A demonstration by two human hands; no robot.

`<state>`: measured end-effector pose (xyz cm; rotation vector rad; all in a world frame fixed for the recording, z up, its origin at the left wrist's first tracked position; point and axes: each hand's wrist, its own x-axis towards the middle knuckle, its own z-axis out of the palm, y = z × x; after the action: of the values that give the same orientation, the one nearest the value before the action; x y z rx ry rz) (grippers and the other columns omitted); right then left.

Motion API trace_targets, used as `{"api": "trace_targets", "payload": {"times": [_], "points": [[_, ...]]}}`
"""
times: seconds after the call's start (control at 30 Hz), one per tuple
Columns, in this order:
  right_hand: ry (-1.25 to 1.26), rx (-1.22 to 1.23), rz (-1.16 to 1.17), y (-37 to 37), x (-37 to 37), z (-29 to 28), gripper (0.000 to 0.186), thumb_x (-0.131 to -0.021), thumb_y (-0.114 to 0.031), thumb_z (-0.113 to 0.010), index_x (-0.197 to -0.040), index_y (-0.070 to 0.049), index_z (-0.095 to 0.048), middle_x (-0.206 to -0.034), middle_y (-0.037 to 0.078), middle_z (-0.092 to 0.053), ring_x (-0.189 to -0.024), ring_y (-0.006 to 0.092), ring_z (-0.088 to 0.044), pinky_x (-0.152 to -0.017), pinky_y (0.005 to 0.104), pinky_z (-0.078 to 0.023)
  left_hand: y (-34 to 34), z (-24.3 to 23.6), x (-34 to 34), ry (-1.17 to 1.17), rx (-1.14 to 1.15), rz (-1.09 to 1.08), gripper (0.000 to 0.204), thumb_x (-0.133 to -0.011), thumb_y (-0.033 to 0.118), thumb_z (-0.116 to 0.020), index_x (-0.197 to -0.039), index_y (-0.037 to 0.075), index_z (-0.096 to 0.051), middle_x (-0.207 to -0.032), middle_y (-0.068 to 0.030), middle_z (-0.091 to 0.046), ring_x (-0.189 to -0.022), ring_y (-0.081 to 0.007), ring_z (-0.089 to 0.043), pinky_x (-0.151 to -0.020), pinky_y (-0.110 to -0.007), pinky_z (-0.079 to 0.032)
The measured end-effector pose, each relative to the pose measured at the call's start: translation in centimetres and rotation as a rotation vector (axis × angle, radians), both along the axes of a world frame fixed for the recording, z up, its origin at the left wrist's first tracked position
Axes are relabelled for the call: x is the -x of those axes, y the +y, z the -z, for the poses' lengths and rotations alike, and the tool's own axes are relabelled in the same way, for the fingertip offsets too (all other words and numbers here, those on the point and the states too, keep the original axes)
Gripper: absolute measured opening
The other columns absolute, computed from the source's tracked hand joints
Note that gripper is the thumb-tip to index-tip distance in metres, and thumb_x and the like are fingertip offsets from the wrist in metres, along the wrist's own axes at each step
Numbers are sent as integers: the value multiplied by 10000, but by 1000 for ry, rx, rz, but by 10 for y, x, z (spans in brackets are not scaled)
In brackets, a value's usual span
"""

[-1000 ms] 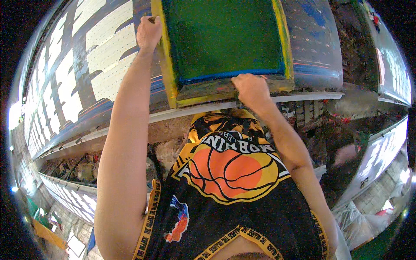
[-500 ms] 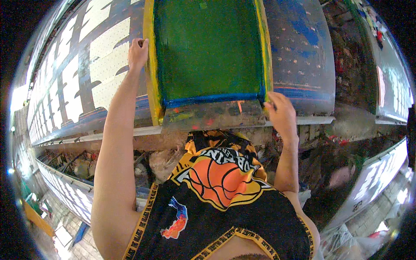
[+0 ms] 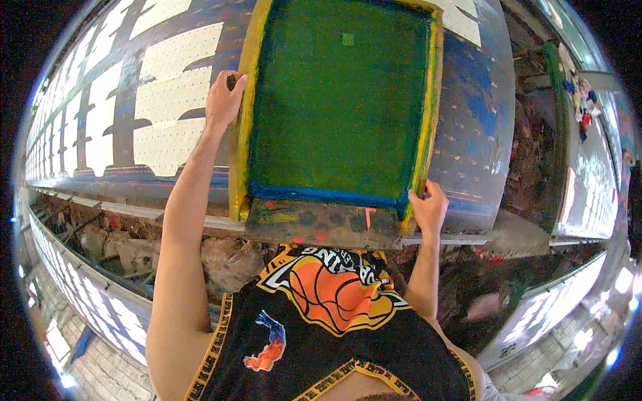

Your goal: The person repeatedly applies green ink to a screen-printing frame using a squeegee, then pulls the squeegee across the mesh to transfer ink onto a fabric item below. The process is repeated multiple times in a consistent cycle.

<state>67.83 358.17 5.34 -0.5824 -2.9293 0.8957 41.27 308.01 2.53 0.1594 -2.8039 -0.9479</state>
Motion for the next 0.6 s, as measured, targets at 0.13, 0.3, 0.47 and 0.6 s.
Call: {"api": "trace_targets", "payload": {"times": [0.13, 0.3, 0.47, 0.6], "points": [[148, -53, -82, -4, -5, -37, 343, -757, -174, -865, -1050, -27, -764, -969, 175, -734, -869, 377, -717, -782, 454, -574, -11, 11, 6, 19, -83, 22, 477, -1000, 447, -711, -1197, 13, -698, -1046, -197, -762, -982, -364, -735, -901, -456, -561], [159, -29, -123, -8, -2, -59, 291, -736, -152, -877, -962, -22, -746, -875, 150, -705, -800, 328, -699, -732, 435, -557, -20, -7, 8, -90, -52, 37, 516, -1015, 487, -677, -1265, 35, -657, -1110, -209, -755, -1060, -398, -722, -932, -474, -564], [192, 17, -191, 42, 7, -61, 263, -750, -142, -869, -932, -11, -733, -866, 142, -723, -773, 293, -700, -679, 431, -545, 7, -64, -16, -100, -3, -64, 539, -1001, 558, -680, -1257, 83, -683, -1062, -203, -755, -1011, -383, -738, -910, -491, -569], [235, 56, -340, 84, 18, -47, 278, -756, -134, -869, -962, 2, -740, -901, 139, -732, -783, 291, -699, -692, 413, -558, 22, -104, -79, 47, 123, -171, 542, -994, 568, -694, -1228, 79, -707, -1050, -208, -765, -995, -373, -754, -912, -489, -579]]}}
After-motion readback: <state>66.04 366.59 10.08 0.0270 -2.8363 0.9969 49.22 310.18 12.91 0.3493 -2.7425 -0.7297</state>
